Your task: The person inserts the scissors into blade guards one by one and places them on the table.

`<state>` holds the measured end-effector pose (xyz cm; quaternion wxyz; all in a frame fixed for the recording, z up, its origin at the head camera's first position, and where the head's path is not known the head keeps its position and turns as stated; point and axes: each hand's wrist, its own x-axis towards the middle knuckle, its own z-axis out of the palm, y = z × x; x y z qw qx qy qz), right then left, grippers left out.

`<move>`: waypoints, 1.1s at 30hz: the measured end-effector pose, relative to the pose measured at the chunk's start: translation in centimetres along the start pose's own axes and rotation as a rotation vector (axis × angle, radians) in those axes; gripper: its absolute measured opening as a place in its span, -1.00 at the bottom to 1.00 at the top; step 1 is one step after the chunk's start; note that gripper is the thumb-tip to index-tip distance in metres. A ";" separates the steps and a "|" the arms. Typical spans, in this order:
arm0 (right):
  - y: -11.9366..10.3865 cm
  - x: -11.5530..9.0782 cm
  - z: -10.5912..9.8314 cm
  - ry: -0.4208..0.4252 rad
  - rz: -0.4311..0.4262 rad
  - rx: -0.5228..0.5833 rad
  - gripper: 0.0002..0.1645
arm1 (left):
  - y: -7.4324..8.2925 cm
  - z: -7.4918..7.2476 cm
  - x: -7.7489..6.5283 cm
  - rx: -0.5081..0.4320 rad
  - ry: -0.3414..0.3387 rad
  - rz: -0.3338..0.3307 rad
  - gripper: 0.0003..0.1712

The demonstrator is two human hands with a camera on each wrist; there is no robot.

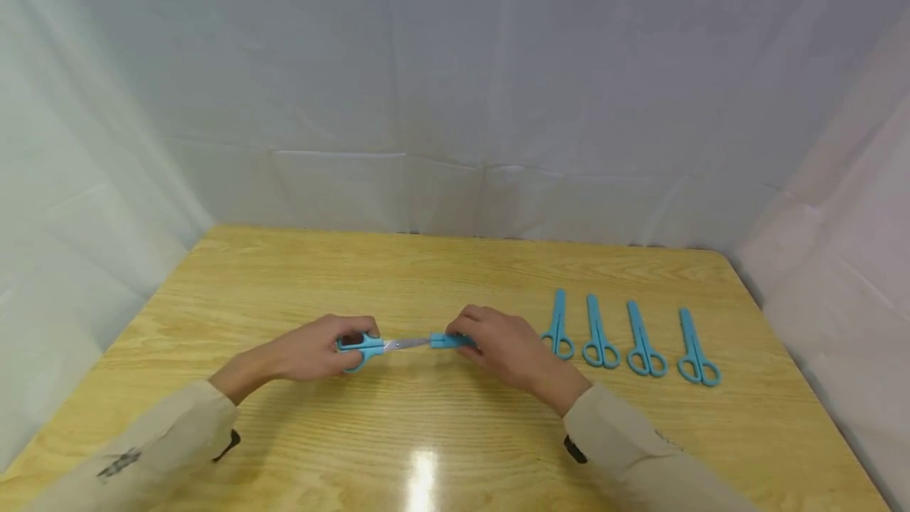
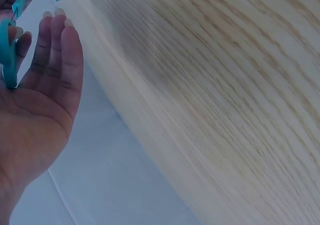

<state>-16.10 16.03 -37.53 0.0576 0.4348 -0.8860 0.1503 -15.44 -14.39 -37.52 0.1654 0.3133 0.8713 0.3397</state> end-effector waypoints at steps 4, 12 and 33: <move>-0.7 0.3 0.0 0.003 -0.043 -0.012 -0.72 | 0.4 0.1 0.4 0.043 -0.012 0.024 -0.81; -1.2 0.3 0.0 -0.043 -0.019 -0.041 -0.74 | 1.2 0.3 0.3 0.208 0.078 0.015 -0.58; -2.6 0.2 0.5 0.017 -0.061 -0.124 -0.75 | 2.4 1.2 0.4 0.497 0.040 0.003 -0.79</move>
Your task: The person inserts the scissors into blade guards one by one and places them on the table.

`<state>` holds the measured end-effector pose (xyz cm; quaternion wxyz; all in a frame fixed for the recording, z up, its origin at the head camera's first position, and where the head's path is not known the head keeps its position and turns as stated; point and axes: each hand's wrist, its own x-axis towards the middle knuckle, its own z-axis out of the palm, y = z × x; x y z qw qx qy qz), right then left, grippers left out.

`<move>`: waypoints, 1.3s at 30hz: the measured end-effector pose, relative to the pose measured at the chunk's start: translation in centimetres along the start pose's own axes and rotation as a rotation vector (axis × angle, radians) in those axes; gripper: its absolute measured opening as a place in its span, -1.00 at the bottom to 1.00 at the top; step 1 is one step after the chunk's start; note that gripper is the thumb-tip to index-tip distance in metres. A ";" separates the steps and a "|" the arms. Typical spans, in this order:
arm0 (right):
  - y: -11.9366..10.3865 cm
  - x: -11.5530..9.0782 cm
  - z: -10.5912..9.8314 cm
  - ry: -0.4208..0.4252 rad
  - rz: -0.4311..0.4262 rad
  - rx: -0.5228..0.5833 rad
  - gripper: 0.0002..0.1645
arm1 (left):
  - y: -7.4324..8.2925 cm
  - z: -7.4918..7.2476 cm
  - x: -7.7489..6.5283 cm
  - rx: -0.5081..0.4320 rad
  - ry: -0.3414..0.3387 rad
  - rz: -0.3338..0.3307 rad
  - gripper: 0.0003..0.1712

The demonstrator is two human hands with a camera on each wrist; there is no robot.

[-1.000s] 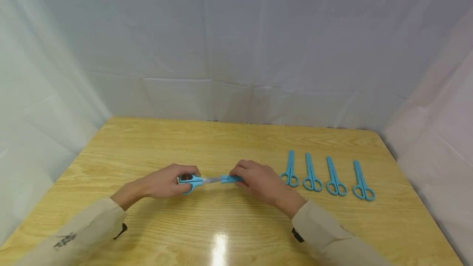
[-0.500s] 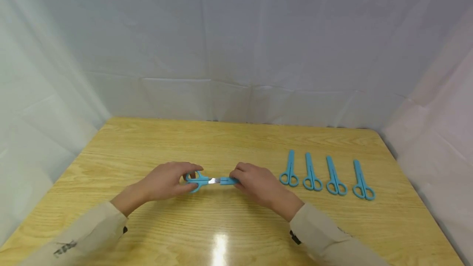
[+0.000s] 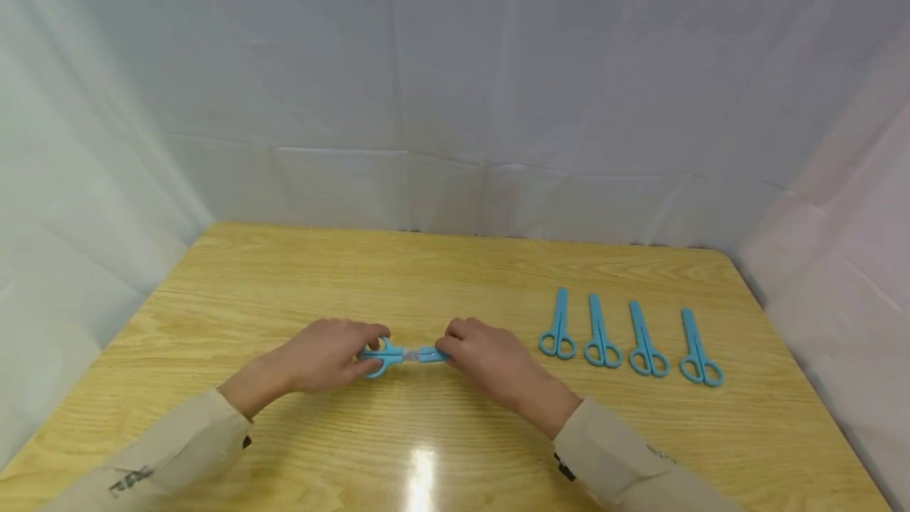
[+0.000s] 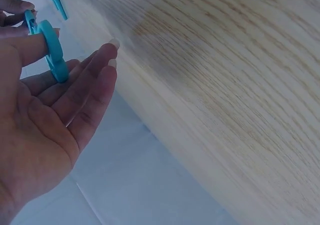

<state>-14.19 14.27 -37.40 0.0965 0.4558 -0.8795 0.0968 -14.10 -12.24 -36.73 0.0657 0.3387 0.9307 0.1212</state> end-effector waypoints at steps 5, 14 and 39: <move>-0.1 -0.1 -0.1 0.003 -0.022 -0.016 -0.73 | 0.1 0.0 0.0 0.029 -0.024 0.004 -0.85; -0.5 -0.2 0.3 -0.016 -0.020 -0.059 -0.76 | 0.6 -0.2 0.0 0.012 -0.054 -0.004 -0.84; -0.1 0.0 0.4 -0.019 -0.050 -0.093 -0.75 | 1.5 0.6 1.3 0.019 -0.042 0.027 -0.82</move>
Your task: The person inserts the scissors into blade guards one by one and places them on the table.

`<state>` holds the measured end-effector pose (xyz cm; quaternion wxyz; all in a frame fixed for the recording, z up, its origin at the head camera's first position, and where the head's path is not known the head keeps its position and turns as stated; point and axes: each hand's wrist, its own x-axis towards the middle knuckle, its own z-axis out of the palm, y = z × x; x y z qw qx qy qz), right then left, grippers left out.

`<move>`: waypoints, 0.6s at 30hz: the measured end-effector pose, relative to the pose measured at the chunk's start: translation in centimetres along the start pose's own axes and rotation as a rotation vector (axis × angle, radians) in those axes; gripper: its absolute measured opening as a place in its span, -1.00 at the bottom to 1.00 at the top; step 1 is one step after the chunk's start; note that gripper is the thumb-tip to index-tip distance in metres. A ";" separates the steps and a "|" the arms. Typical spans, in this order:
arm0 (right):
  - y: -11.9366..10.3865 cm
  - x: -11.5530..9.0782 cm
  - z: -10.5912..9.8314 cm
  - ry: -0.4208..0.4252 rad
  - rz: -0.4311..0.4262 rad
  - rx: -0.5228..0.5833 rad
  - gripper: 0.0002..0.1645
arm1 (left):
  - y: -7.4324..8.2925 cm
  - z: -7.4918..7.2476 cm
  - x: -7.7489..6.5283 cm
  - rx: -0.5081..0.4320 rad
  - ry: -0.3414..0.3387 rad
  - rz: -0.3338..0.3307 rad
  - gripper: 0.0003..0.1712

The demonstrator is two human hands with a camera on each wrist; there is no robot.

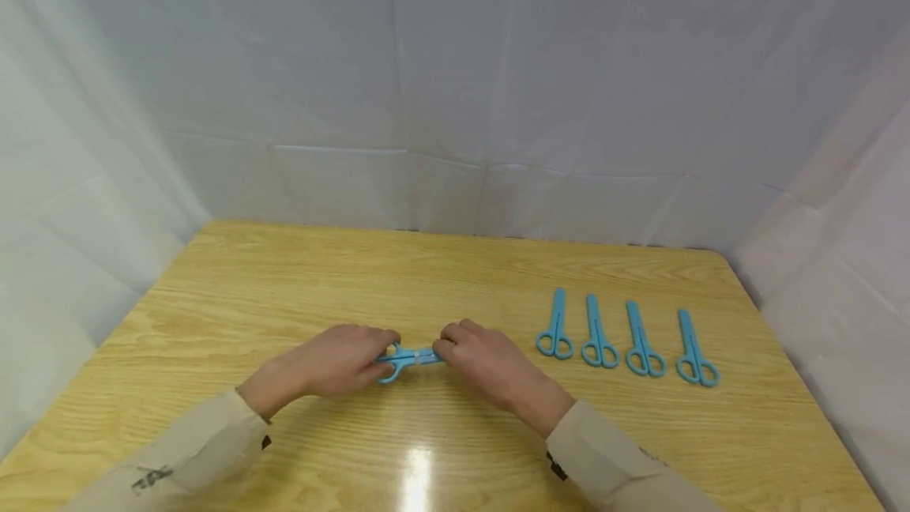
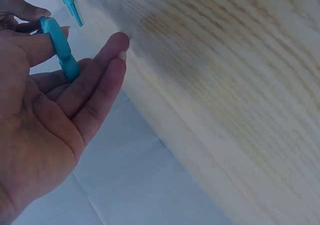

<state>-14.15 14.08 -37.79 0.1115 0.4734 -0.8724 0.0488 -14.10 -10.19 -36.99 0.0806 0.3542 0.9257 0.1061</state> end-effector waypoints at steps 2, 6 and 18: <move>0.1 0.0 0.0 -0.007 -0.013 -0.001 -0.74 | 0.0 0.1 0.0 -0.009 -0.010 -0.001 -0.81; 0.1 0.1 0.0 -0.017 -0.028 -0.010 -0.74 | 0.1 0.1 -0.1 -0.024 -0.016 0.000 -0.79; 0.4 0.0 -0.1 -0.021 -0.087 -0.050 -0.68 | 0.6 0.4 0.2 0.020 0.034 0.028 -0.78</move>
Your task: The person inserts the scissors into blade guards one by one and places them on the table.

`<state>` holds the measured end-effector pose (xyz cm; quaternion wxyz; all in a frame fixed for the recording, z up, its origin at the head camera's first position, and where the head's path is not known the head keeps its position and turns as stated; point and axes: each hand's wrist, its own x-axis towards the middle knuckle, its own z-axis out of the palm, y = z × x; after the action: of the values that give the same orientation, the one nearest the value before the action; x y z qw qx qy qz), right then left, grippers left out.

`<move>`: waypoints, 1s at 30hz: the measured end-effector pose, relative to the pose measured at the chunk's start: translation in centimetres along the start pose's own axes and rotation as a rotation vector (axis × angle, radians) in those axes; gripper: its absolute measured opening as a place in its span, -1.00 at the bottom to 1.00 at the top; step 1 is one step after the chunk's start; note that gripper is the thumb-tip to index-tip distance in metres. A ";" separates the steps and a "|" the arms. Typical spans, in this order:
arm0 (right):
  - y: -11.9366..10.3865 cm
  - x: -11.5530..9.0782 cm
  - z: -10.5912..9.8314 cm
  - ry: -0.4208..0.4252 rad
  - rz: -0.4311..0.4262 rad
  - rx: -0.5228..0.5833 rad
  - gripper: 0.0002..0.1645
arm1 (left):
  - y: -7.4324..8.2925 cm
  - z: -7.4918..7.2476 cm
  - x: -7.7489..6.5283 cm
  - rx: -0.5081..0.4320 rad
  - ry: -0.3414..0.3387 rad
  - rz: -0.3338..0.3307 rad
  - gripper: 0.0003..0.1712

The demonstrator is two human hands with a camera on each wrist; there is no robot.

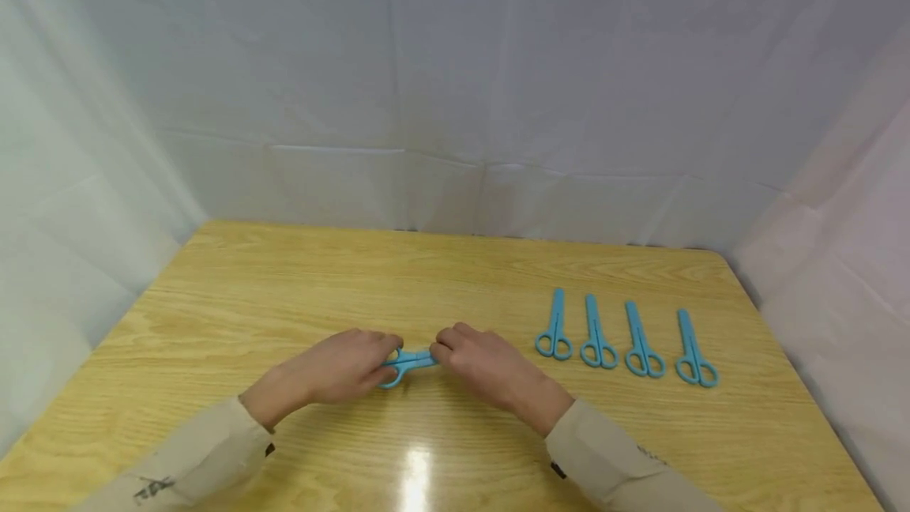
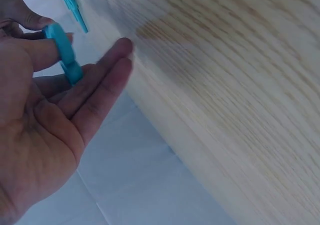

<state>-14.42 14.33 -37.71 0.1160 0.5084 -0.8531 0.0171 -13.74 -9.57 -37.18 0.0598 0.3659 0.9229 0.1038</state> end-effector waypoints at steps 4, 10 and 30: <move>-0.1 0.0 0.0 0.000 -0.008 -0.001 -0.70 | 0.2 -0.2 -0.1 0.051 0.026 0.013 -0.76; 0.0 0.1 0.0 0.013 0.026 0.006 -0.74 | 0.4 -0.5 0.1 0.082 0.045 0.017 -0.74; 0.1 -0.2 0.1 0.035 0.058 0.041 -0.76 | -0.4 -1.2 0.0 -0.246 -0.072 -0.005 -0.60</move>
<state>-14.47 14.58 -37.81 0.1198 0.4854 -0.8648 0.0468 -14.27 -10.03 -36.13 0.1375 0.3570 0.9013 0.2032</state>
